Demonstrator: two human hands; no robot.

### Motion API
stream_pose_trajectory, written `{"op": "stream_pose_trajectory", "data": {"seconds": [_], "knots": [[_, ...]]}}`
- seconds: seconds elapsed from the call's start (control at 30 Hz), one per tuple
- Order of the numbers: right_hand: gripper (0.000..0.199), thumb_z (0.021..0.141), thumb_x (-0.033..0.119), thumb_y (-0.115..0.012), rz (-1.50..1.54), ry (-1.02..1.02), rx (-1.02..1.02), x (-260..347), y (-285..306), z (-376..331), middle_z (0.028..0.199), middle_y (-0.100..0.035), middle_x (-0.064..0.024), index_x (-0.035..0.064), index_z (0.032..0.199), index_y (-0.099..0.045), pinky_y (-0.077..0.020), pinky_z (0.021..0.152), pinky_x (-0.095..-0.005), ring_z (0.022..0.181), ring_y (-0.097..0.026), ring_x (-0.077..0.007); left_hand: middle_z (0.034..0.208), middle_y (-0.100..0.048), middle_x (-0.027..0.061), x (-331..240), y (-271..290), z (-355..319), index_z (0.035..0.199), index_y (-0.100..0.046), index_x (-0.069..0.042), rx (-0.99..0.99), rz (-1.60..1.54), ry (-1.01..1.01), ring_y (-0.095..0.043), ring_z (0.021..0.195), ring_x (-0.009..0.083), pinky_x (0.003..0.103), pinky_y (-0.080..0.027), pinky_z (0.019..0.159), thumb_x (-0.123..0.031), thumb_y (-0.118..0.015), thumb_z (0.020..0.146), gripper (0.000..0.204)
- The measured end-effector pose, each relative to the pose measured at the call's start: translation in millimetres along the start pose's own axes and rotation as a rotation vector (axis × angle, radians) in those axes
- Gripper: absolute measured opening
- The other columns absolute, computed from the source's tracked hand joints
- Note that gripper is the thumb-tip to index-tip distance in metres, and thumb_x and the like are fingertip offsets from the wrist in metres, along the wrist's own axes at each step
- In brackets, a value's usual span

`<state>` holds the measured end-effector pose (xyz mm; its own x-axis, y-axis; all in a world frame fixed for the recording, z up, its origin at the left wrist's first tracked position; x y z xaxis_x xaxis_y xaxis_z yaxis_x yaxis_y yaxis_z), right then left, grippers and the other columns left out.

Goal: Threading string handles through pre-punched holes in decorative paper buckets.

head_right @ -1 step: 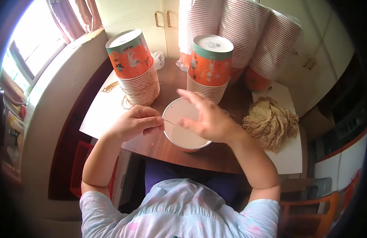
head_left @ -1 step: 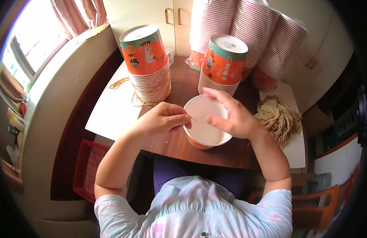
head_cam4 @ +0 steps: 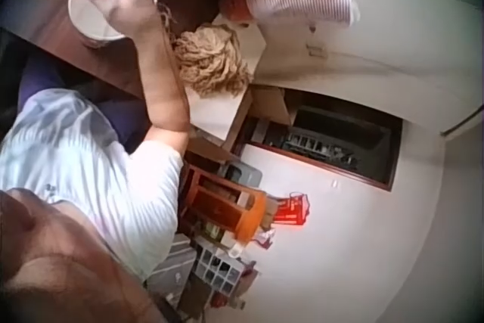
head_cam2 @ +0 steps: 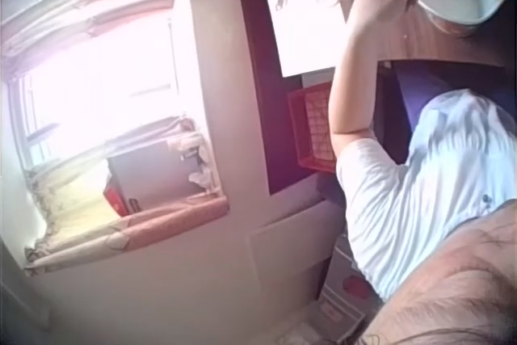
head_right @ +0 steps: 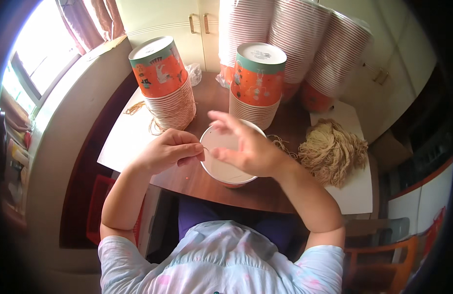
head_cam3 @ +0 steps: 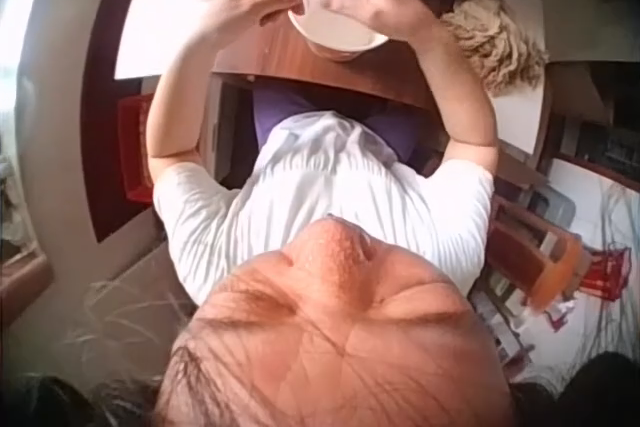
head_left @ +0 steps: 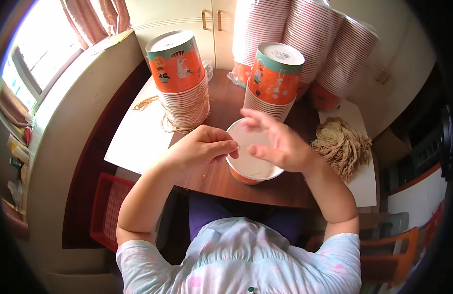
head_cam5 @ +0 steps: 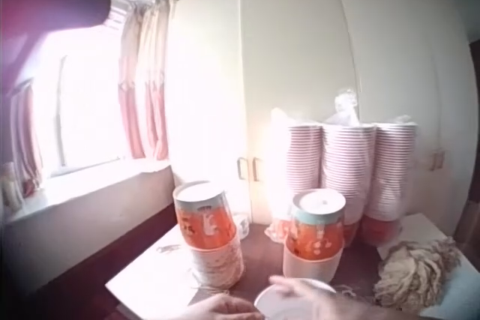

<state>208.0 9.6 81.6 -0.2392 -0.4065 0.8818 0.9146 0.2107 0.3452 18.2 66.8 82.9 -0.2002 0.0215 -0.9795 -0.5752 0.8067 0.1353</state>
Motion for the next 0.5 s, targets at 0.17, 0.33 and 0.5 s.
{"op": "stream_pose_trajectory", "data": {"seconds": [0.17,0.33,0.5], "knots": [[0.047,0.091,0.011,-0.063,0.444,-0.248,0.099,1.8,-22.2,9.1,0.119,-0.055,-0.0126,-0.0013,0.131,-0.044,-0.0509,0.081,-0.0258,0.097,-0.061,-0.0139,0.066,-0.053,-0.0032,-6.2,-3.1,2.4,0.087,-0.068,0.001,-0.006,-0.025,-0.003,-0.045,0.06,0.0037,0.02,-0.036,0.054,-0.022,-0.057,0.094,0.026],[0.017,0.089,0.009,-0.064,0.219,-0.182,-0.058,-8.1,-19.0,-1.3,0.094,-0.066,-0.004,-0.0011,0.103,-0.063,-0.0496,0.07,-0.0236,0.08,-0.06,-0.0082,0.069,-0.056,-0.002,5.3,-2.2,6.2,0.091,-0.069,0.001,0.057,-0.026,0.018,-0.047,0.062,0.0047,0.02,-0.039,0.057,-0.022,-0.057,0.094,0.026],[0.007,0.087,0.005,-0.065,-0.157,-0.12,-0.158,2.7,-9.1,-4.7,0.087,-0.064,-0.0021,-0.0003,0.09,-0.068,-0.0481,0.069,-0.0217,0.079,-0.059,-0.0055,0.074,-0.06,-0.0001,4.1,-1.8,1.8,0.1,-0.067,0.002,-0.039,-0.036,-0.015,-0.052,0.068,0.0059,0.02,-0.043,0.063,-0.023,-0.055,0.096,0.028]]}}
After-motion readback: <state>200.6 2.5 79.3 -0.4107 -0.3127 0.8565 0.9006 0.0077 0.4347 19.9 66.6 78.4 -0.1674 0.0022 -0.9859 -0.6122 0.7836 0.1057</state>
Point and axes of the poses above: each hand's wrist, its own z-axis towards the middle knuckle, its own y-axis out of the back of the hand, x = y × z, the point moved 3 cm from there along z, towards the middle knuckle
